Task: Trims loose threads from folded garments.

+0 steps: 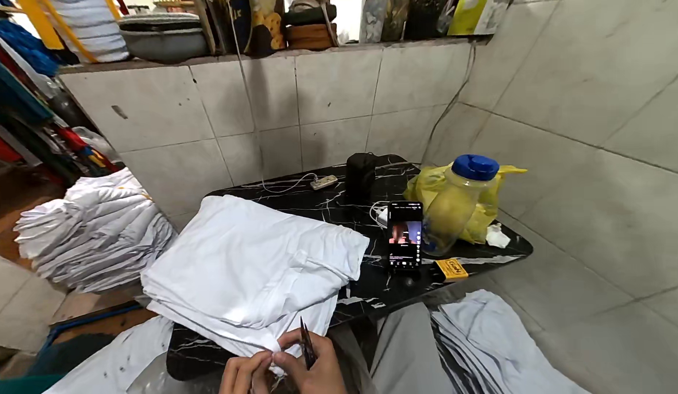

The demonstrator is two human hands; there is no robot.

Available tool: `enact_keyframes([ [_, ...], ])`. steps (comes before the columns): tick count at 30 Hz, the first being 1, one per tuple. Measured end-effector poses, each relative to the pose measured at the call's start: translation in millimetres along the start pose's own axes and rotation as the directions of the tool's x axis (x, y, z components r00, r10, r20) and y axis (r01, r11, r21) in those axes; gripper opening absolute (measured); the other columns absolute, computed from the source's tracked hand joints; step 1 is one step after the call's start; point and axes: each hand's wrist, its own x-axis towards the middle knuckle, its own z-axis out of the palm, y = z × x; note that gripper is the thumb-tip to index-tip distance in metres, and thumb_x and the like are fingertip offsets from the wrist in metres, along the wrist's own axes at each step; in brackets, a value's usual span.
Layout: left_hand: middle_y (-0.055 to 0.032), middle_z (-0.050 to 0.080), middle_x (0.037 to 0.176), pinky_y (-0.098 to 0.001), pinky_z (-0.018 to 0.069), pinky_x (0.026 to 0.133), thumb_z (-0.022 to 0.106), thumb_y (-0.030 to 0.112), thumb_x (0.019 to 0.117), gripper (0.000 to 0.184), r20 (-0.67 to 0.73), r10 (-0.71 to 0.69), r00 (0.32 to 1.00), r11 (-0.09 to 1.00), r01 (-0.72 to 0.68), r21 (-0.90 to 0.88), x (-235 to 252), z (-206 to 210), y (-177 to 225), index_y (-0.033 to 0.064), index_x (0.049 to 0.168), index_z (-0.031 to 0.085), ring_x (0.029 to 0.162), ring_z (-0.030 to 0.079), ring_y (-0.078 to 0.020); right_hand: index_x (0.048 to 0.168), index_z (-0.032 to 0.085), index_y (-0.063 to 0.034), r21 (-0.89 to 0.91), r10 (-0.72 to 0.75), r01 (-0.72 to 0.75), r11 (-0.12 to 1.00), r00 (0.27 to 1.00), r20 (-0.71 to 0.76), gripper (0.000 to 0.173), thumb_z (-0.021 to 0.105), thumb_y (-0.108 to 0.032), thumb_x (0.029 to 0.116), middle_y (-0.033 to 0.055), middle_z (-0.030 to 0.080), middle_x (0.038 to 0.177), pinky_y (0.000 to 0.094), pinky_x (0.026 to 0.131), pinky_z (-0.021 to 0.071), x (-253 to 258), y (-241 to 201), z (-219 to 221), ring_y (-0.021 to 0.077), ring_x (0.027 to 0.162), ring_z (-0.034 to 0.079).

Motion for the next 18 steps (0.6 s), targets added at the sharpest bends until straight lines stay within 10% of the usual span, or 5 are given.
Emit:
enact_keyframes([
  [9,-0.0057,0.058,0.083,-0.011,0.0489,0.08,0.06,0.011,0.0982,0.015,0.029,-0.011,1.0,0.991,0.015,-0.136,-3.3,4.8,11.4,0.0022,0.088,0.066,0.083,0.058,-0.0031,0.106,0.074,0.0015,-0.372,-0.355,0.355,0.858,0.932,0.071,0.018,0.067,0.0,0.0898,0.0131,0.071,0.096,0.0306,0.075,0.0581,2.8,14.3,-9.0,0.0168,0.084,0.068],
  [14,-0.0078,0.059,0.087,-0.0161,0.0499,0.082,0.057,0.014,0.1011,0.017,0.054,0.05,0.997,0.997,-0.047,-0.062,-5.0,-15.7,-1.9,0.0035,0.091,0.067,0.086,0.059,-0.0084,0.114,0.077,-0.0081,-0.57,-0.401,0.427,0.702,0.898,0.179,0.038,0.078,-0.038,0.0915,0.0078,0.07,0.089,0.0316,0.064,0.057,-3.9,1.9,-32.0,0.0141,0.074,0.066],
  [18,-0.0089,0.058,0.088,-0.0152,0.0506,0.082,0.058,0.014,0.1019,0.016,0.078,0.07,0.995,0.996,-0.066,-0.056,-3.5,-22.6,-2.4,0.003,0.094,0.067,0.086,0.059,-0.0081,0.102,0.074,-0.0041,-0.69,-0.394,0.505,0.518,0.857,0.331,0.032,0.071,-0.036,0.0964,0.0098,0.07,0.08,0.0377,0.058,0.0578,-10.5,-4.1,-34.1,0.0214,0.069,0.07],
])
